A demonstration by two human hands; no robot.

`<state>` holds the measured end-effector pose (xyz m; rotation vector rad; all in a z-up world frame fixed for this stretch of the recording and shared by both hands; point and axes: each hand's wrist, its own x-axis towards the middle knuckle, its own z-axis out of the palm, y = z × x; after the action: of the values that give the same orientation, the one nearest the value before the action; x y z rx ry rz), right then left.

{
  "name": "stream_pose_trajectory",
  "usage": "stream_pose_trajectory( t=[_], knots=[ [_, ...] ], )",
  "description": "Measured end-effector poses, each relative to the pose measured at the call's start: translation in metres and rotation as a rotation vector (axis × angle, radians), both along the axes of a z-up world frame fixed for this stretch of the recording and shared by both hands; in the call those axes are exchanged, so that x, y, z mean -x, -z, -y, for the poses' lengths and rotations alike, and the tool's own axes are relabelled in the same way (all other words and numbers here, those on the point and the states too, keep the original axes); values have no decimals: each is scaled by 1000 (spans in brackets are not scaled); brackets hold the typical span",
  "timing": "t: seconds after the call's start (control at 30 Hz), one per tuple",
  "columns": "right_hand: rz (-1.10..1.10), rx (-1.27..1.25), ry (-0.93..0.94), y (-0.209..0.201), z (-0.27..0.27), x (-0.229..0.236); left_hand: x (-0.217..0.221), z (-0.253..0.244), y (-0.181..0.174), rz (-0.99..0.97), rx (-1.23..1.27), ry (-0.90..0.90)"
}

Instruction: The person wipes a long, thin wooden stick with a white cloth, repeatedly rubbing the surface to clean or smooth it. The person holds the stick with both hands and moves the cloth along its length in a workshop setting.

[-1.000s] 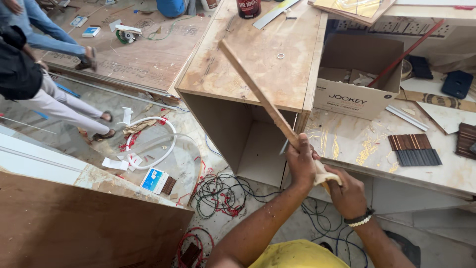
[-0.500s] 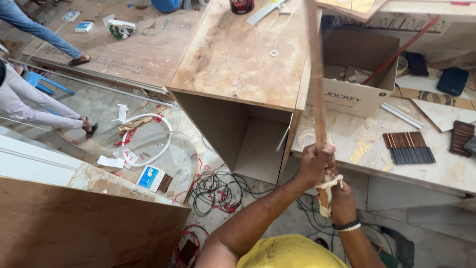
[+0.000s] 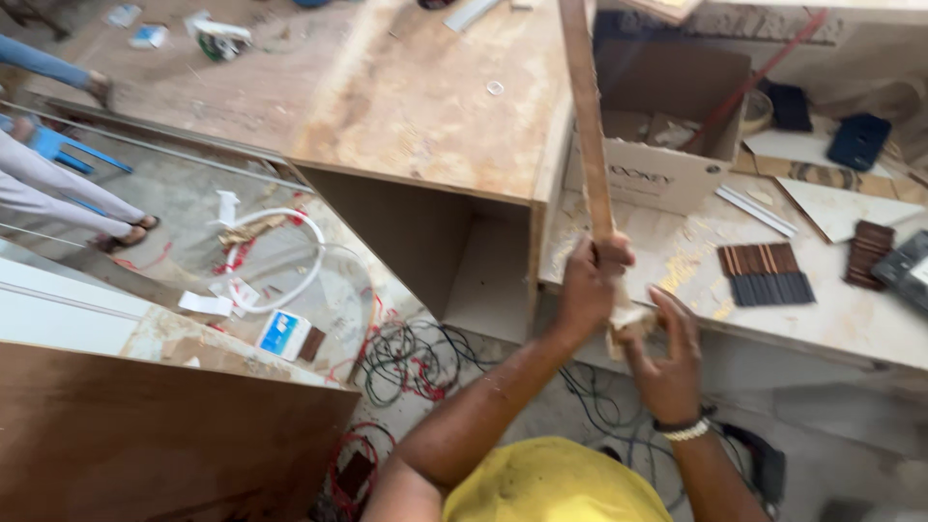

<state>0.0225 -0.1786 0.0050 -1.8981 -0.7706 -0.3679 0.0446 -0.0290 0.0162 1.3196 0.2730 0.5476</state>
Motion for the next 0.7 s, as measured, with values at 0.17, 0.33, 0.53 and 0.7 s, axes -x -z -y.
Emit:
stream_pose_trajectory(
  t=[0.17, 0.33, 0.53, 0.7],
  knots=[
    [-6, -16, -91, -23, -7, -12, 11, -9, -23, 37, 157, 120],
    [139, -63, -211, -43, -17, -25, 14, -10, -54, -27, 31, -15],
    [148, -25, -226, -49, -18, -40, 4, -22, -65, -95, -13, -56],
    [80, -127, -101, -28, -37, -28, -23, -18, -71, -52, 43, -72]
  ],
)
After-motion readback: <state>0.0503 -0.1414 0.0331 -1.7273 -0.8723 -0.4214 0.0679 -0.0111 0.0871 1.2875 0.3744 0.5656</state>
